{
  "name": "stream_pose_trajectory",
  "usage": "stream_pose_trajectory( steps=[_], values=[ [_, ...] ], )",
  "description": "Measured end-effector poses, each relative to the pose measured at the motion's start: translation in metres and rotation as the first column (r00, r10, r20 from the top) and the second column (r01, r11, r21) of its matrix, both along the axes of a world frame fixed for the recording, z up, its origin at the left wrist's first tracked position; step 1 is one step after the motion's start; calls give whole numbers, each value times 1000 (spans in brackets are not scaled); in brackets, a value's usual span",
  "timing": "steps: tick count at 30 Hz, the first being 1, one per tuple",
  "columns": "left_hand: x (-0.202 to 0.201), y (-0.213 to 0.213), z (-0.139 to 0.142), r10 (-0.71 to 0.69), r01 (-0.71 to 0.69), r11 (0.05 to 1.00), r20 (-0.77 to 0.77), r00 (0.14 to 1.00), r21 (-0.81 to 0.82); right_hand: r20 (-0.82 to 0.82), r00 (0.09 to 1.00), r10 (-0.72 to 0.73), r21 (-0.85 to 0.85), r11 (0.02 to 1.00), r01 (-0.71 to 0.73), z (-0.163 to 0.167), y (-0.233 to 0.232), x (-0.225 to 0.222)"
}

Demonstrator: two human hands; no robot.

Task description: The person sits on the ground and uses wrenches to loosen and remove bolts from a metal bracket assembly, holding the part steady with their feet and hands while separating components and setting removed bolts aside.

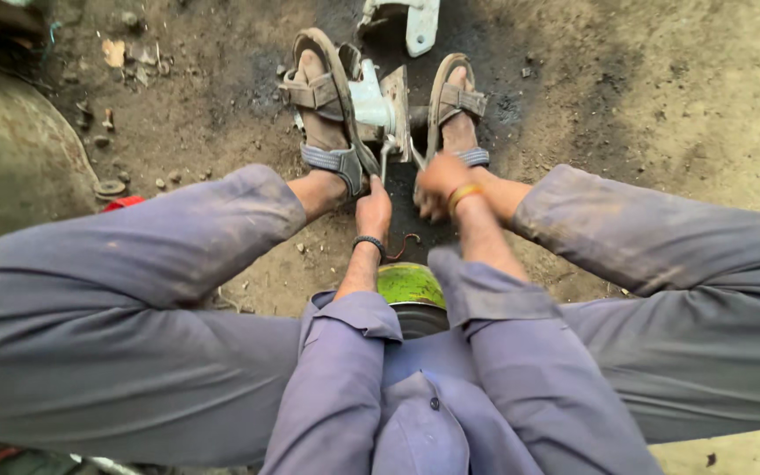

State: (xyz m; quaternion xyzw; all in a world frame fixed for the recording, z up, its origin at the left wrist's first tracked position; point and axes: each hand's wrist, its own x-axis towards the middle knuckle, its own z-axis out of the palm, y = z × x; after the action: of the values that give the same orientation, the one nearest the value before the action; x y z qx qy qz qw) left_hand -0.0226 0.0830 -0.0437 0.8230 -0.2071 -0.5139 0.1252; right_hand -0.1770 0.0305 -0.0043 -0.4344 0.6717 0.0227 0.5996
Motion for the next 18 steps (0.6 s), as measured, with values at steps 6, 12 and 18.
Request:
stream_pose_trajectory(
  steps=[6, 12, 18],
  values=[
    [0, -1, -6, -105, 105, 995, 44, 994, 3, -113, 994, 6, -379, 924, -49, -19, 47, 33],
    [6, -3, -13, -257, 279, 942, 134, 957, -188, 28, 909, -416, -21, 909, 416, -1, 38, 40],
    [9, 4, -24, -316, 362, 913, 235, 919, -187, -179, 916, -359, -303, 906, 295, -24, 35, 28]
  ],
)
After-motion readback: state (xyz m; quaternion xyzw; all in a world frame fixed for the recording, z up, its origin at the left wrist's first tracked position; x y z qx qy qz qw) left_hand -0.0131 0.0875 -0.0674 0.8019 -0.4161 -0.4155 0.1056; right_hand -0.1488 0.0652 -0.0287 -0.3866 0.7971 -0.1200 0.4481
